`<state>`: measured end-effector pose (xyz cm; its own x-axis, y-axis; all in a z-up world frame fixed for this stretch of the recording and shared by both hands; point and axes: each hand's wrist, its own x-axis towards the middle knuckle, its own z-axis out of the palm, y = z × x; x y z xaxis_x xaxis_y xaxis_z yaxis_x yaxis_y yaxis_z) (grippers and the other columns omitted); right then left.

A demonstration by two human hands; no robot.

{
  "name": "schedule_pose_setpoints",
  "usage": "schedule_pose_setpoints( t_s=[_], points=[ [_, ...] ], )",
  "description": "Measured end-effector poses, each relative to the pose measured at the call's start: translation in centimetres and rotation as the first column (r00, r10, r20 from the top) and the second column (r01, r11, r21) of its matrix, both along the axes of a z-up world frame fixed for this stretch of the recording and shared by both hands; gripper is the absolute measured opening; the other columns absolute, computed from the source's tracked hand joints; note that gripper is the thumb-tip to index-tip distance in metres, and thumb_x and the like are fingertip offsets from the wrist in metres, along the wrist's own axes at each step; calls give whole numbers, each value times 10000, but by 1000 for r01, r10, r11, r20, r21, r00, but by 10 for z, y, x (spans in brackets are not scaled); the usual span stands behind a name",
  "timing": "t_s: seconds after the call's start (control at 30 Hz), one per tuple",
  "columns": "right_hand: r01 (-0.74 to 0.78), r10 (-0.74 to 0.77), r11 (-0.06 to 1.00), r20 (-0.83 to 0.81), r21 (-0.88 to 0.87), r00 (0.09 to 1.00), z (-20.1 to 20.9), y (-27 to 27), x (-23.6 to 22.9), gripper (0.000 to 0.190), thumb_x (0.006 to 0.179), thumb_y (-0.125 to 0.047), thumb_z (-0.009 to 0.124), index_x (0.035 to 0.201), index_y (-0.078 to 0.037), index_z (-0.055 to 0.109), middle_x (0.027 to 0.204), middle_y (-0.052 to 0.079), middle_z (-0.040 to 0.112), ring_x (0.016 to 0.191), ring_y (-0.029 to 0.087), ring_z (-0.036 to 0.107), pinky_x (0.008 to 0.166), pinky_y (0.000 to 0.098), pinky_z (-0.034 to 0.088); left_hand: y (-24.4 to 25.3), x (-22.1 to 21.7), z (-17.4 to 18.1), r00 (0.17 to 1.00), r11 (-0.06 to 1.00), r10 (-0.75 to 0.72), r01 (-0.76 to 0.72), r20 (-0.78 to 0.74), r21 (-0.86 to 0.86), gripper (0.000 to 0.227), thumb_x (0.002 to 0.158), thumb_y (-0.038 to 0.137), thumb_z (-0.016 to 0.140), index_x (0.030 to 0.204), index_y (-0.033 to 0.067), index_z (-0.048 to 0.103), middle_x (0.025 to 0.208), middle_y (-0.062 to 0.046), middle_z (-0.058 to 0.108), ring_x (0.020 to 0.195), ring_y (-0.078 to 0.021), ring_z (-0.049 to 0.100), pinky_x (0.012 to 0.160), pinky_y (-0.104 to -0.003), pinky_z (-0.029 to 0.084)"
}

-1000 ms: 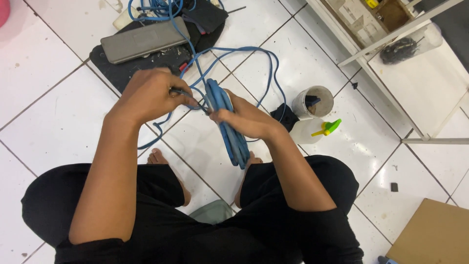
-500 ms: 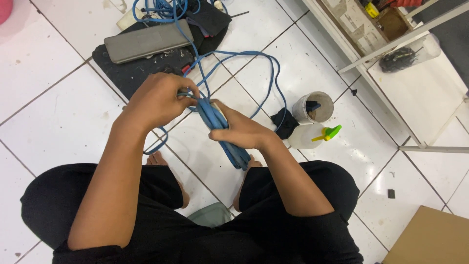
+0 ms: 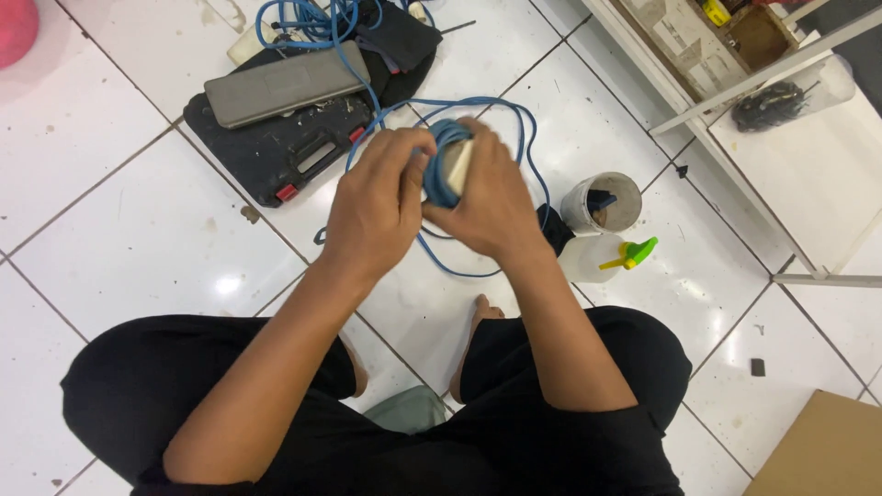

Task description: The person sits on the floor and coils a blue extension cord around a white multi-socket power strip. They wrap the cable repeatedly around the body of the strip, adjusting the loops to keep them compact.

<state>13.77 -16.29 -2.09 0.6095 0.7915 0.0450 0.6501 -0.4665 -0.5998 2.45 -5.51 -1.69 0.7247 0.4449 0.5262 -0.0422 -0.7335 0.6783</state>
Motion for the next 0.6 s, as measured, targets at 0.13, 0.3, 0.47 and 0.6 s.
schedule_pose_setpoints(
  t_s=[0.13, 0.3, 0.47, 0.6],
  points=[
    [169, -158, 980, -109, 101, 981, 24, 0, 6, 950, 704, -331, 808, 1439, -38, 283, 1284, 304, 554, 1205, 518, 539, 1019, 614, 418, -17, -6, 22, 994, 898, -102, 74, -41, -434, 143, 1078, 245, 411, 1185, 151, 423, 784, -77, 616, 637, -226, 654, 583, -339, 515],
    [316, -243, 892, -245, 324, 939, 30, -3, 2, 886, 813, -487, 799, 1398, -44, 303, 1052, 212, 671, 1057, 442, 669, 943, 601, 480, -26, -1, 0, 957, 432, -223, 266, 184, -862, 237, 1061, 189, 471, 1271, 87, 425, 593, 11, 495, 492, -57, 446, 385, -177, 363],
    [359, -229, 880, -385, 309, 894, 25, -1, -5, 831, 882, -510, 691, 1443, -72, 261, 951, 171, 684, 970, 397, 699, 879, 578, 516, -24, 4, 1, 945, 334, -220, 305, 241, -892, 278, 1045, 194, 519, 1290, 92, 438, 589, -35, 536, 474, -73, 463, 368, -186, 352],
    [354, -225, 920, -513, 169, 829, 27, 5, -22, 835, 963, -594, 476, 1531, -113, 96, 824, 215, 721, 946, 471, 722, 925, 584, 509, -24, 0, 5, 959, 107, -188, 237, 214, -966, 430, 1007, 265, 575, 1373, 77, 451, 602, -18, 515, 474, -61, 421, 365, -158, 289]
  ],
)
